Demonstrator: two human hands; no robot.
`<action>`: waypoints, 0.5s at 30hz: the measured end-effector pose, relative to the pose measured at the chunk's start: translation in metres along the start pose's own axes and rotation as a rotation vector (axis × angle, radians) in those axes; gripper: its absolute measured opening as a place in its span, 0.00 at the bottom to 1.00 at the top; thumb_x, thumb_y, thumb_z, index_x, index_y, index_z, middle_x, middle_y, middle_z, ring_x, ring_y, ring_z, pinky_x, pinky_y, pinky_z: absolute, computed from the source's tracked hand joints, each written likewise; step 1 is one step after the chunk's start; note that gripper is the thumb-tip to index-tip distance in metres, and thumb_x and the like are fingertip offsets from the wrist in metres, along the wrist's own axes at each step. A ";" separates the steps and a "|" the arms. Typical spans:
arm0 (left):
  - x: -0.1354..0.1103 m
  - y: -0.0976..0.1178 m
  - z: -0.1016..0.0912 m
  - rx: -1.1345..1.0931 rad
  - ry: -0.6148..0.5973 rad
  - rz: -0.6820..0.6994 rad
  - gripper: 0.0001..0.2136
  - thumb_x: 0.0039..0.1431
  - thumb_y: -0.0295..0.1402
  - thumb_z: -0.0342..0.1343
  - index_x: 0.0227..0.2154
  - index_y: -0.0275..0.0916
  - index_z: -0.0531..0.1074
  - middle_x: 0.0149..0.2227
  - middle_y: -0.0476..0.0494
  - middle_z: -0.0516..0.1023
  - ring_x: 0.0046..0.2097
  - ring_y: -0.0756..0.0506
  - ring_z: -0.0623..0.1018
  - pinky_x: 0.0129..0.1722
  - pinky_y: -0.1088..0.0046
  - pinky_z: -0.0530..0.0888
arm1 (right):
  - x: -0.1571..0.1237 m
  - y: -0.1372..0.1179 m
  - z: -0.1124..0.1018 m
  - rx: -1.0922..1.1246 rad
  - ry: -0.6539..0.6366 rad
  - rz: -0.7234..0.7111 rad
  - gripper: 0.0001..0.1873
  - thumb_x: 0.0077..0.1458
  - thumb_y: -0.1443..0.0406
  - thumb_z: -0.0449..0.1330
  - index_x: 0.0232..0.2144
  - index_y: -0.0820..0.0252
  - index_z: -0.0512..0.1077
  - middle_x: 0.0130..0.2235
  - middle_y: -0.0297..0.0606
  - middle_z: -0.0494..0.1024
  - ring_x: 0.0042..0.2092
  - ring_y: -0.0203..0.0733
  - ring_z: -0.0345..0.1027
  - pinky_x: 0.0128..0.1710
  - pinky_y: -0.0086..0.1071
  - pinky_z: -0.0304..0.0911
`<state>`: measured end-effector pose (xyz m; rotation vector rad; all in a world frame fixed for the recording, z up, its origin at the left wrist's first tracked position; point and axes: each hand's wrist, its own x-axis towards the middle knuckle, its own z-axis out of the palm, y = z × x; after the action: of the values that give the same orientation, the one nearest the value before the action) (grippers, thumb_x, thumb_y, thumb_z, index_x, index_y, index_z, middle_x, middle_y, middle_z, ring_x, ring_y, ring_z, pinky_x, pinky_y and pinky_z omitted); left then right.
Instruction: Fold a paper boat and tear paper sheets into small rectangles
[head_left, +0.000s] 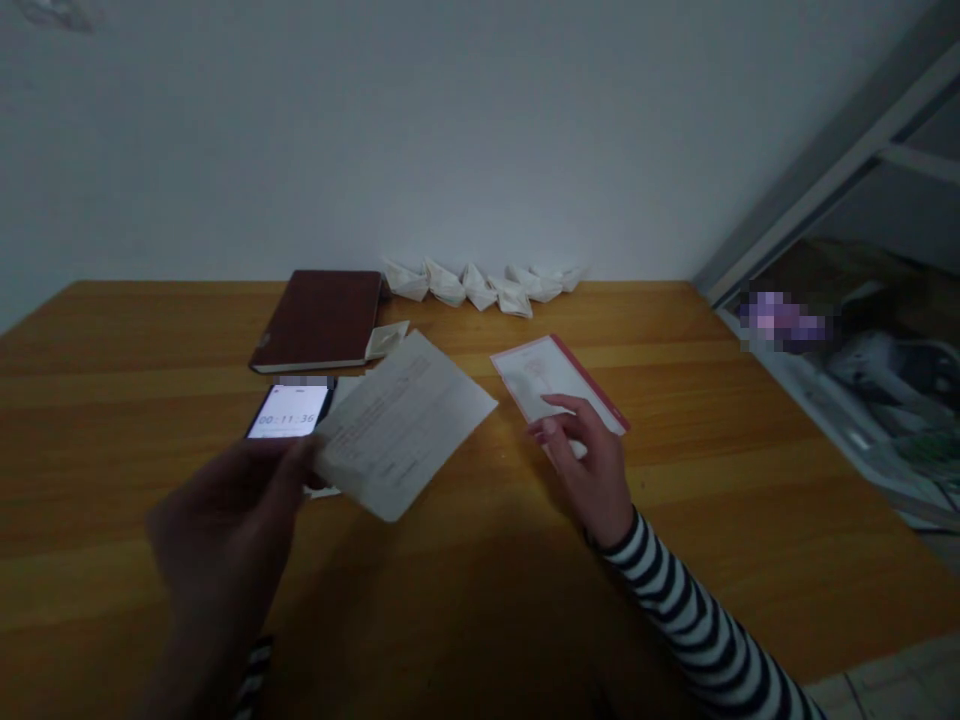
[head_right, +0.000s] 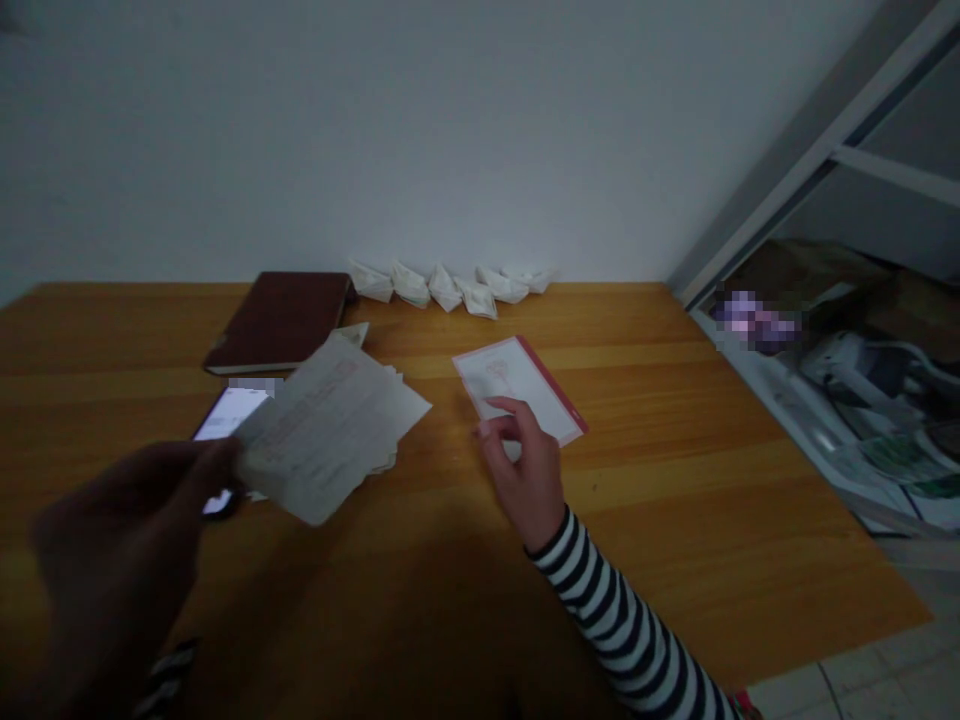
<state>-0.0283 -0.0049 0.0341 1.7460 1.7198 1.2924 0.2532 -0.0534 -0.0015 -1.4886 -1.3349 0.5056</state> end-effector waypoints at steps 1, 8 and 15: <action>-0.003 0.002 0.004 -0.096 -0.037 -0.054 0.04 0.57 0.34 0.61 0.30 0.40 0.76 0.23 0.53 0.78 0.24 0.49 0.77 0.23 0.75 0.75 | -0.004 -0.001 0.006 0.145 -0.074 0.022 0.20 0.63 0.60 0.53 0.56 0.58 0.61 0.34 0.37 0.81 0.33 0.39 0.76 0.34 0.32 0.71; -0.029 0.007 0.038 -0.024 -0.507 0.108 0.09 0.62 0.39 0.55 0.30 0.39 0.72 0.25 0.50 0.77 0.27 0.48 0.78 0.26 0.73 0.76 | -0.030 0.001 0.037 0.345 -0.272 0.113 0.16 0.62 0.56 0.54 0.48 0.59 0.70 0.44 0.43 0.80 0.47 0.44 0.75 0.47 0.39 0.72; -0.048 0.013 0.044 -0.008 -0.712 0.174 0.09 0.63 0.40 0.52 0.33 0.40 0.64 0.31 0.49 0.71 0.32 0.47 0.73 0.32 0.70 0.72 | -0.032 0.003 0.038 0.484 -0.528 0.244 0.21 0.59 0.54 0.58 0.50 0.58 0.70 0.45 0.41 0.79 0.44 0.44 0.74 0.46 0.39 0.70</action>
<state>0.0224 -0.0376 0.0052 2.0455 1.1697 0.5977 0.2132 -0.0665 -0.0283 -1.1493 -1.2952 1.3499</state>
